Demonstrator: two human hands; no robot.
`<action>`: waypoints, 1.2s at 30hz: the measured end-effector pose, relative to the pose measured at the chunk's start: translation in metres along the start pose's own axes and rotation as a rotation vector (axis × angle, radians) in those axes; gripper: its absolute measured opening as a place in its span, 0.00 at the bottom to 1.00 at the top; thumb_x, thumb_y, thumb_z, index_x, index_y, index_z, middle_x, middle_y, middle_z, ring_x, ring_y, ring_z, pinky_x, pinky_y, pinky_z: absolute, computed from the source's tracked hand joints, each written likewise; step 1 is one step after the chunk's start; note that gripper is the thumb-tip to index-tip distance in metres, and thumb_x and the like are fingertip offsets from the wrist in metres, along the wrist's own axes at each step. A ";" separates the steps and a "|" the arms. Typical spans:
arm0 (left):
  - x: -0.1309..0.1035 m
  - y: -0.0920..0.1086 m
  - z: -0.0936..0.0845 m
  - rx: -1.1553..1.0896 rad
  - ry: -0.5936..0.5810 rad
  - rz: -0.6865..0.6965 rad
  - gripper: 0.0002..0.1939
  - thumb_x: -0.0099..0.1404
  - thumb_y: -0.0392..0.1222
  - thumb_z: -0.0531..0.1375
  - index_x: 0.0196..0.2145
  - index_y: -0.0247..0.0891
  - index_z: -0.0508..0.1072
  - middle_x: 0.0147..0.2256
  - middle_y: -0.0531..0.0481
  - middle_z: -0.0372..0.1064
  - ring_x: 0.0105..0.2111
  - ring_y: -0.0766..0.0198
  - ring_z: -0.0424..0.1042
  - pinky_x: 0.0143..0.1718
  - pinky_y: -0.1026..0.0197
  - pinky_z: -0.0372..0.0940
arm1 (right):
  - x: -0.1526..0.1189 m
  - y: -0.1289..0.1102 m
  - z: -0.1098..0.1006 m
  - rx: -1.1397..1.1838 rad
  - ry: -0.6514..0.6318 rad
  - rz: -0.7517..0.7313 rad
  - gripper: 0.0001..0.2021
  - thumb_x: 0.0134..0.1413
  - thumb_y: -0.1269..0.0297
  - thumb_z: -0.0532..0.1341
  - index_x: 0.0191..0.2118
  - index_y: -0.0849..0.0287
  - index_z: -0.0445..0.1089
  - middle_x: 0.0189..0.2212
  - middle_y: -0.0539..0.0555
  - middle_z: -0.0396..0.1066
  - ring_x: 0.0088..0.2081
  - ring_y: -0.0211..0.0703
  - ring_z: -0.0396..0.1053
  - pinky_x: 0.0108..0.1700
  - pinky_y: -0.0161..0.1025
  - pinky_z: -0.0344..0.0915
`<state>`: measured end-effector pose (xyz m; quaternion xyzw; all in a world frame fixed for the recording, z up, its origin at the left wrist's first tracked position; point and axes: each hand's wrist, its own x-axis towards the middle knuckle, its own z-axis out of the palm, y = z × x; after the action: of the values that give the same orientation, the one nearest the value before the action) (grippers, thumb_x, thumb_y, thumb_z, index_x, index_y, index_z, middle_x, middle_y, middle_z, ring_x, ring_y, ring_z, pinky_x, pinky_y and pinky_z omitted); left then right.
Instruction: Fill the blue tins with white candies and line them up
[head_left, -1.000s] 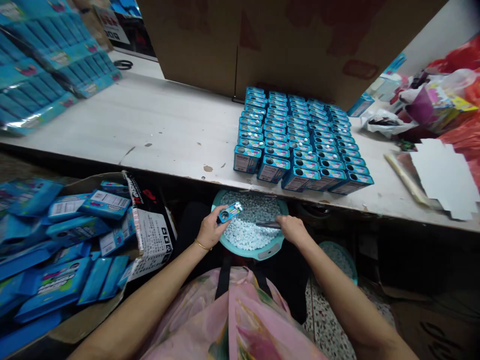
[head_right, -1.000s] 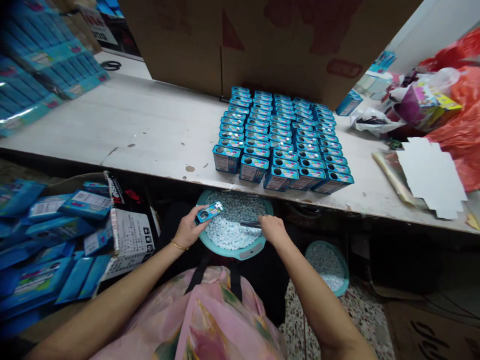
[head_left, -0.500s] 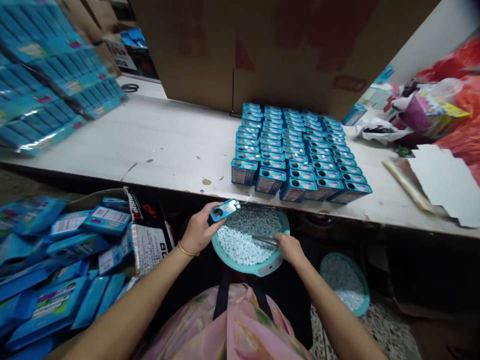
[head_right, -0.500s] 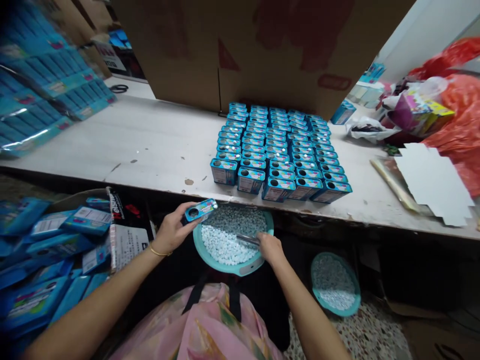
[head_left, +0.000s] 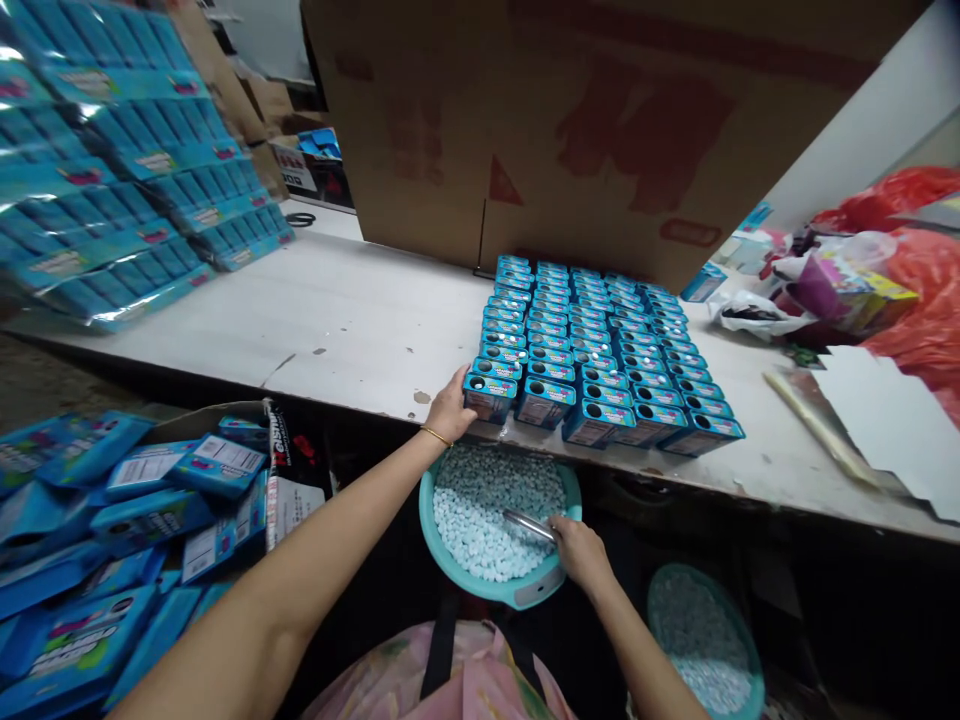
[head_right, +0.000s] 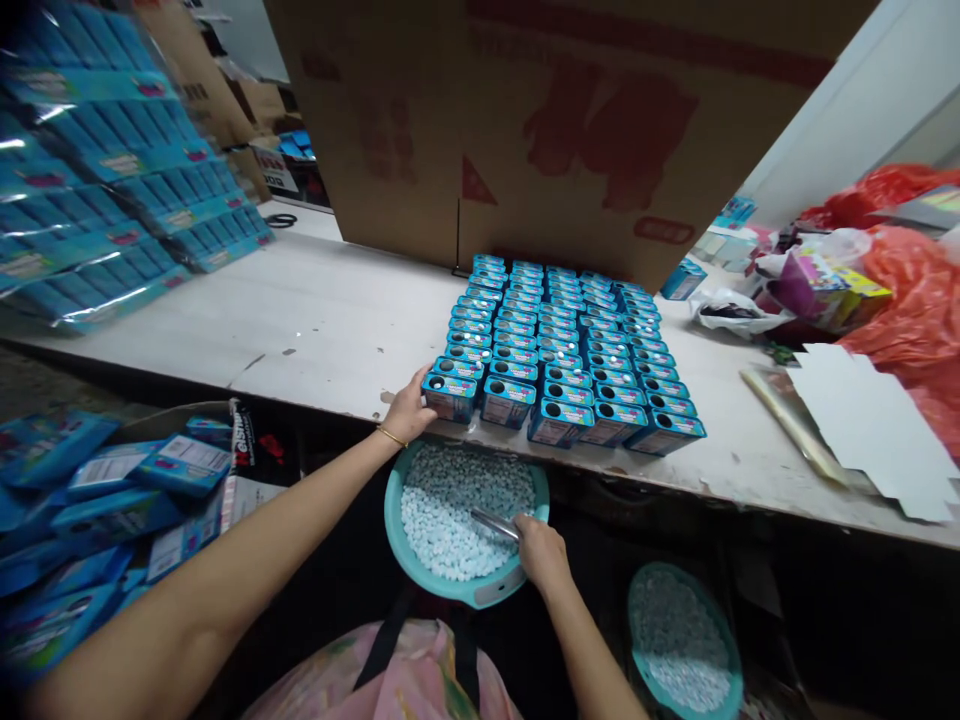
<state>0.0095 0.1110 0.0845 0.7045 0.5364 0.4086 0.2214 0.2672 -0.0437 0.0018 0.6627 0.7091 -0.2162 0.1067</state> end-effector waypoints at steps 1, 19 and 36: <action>0.001 0.002 0.004 0.017 -0.008 -0.022 0.39 0.46 0.36 0.61 0.55 0.39 0.51 0.46 0.45 0.63 0.44 0.55 0.65 0.45 0.55 0.61 | 0.000 0.000 0.001 -0.001 0.002 0.003 0.16 0.57 0.67 0.42 0.41 0.50 0.66 0.38 0.52 0.70 0.39 0.42 0.68 0.34 0.33 0.55; -0.142 -0.109 -0.233 0.567 0.576 -0.435 0.27 0.54 0.41 0.57 0.50 0.30 0.57 0.47 0.38 0.59 0.49 0.55 0.59 0.50 0.53 0.54 | 0.020 0.031 0.035 0.041 -0.119 -0.128 0.17 0.54 0.62 0.42 0.41 0.56 0.65 0.38 0.58 0.71 0.41 0.46 0.68 0.38 0.35 0.59; -0.169 -0.176 -0.242 0.480 0.661 -0.919 0.23 0.45 0.40 0.62 0.40 0.34 0.62 0.40 0.44 0.59 0.39 0.58 0.63 0.41 0.56 0.60 | 0.033 0.024 0.053 0.109 -0.128 -0.093 0.15 0.51 0.60 0.46 0.39 0.50 0.67 0.37 0.56 0.71 0.40 0.47 0.68 0.39 0.39 0.60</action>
<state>-0.3040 -0.0208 0.0329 0.2674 0.9024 0.3363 0.0320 0.2806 -0.0373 -0.0633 0.6186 0.7181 -0.3008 0.1054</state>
